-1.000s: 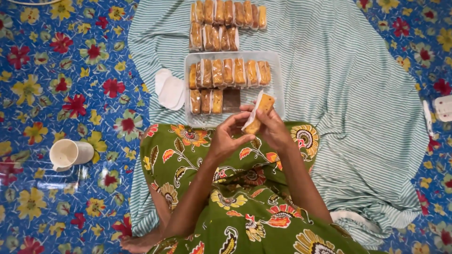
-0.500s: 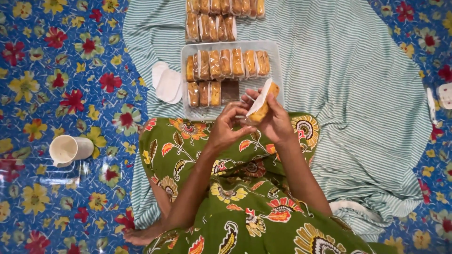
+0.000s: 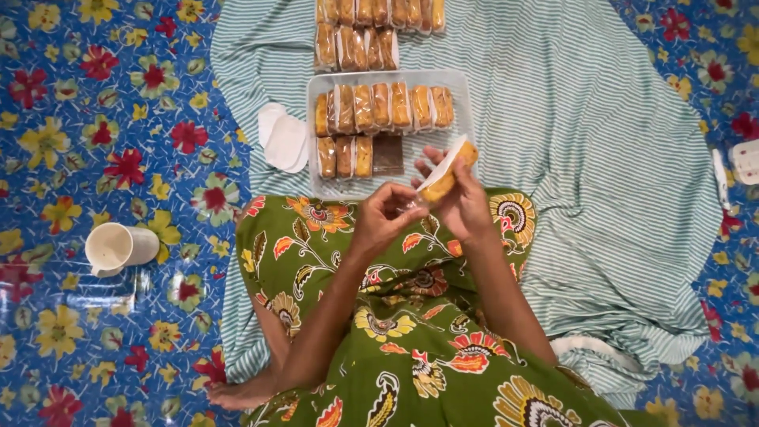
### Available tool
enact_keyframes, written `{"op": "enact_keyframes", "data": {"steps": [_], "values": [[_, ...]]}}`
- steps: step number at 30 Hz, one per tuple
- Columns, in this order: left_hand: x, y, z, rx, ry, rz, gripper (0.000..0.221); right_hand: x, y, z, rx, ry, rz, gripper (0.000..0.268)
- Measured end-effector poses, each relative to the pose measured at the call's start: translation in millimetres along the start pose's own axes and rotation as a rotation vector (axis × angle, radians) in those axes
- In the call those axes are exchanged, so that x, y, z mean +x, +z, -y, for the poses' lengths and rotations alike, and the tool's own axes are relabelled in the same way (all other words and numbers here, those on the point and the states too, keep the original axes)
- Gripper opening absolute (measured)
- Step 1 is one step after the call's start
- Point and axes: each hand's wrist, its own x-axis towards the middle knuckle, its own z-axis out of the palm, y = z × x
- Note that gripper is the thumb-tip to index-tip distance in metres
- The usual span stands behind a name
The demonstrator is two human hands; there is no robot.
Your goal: Wrapping individual rectangular cakes in plastic film and organizing them into a plastic container.
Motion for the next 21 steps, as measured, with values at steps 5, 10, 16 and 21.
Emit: {"op": "enact_keyframes", "data": {"steps": [5,10,16,21], "values": [[-1,-10,9,0.142,0.141,-0.028,0.011,6,-12,8,0.031,-0.097,-0.027,0.028],[-4,-12,-10,0.213,0.323,0.052,0.012,7,-15,13,0.114,-0.144,-0.075,0.026],[-2,-9,-14,0.262,0.471,0.016,0.021,10,-23,12,0.221,-0.136,-0.174,0.027],[7,-1,-2,0.351,0.364,-0.135,0.014,12,-22,6,0.236,-0.149,-0.197,0.028]]}}
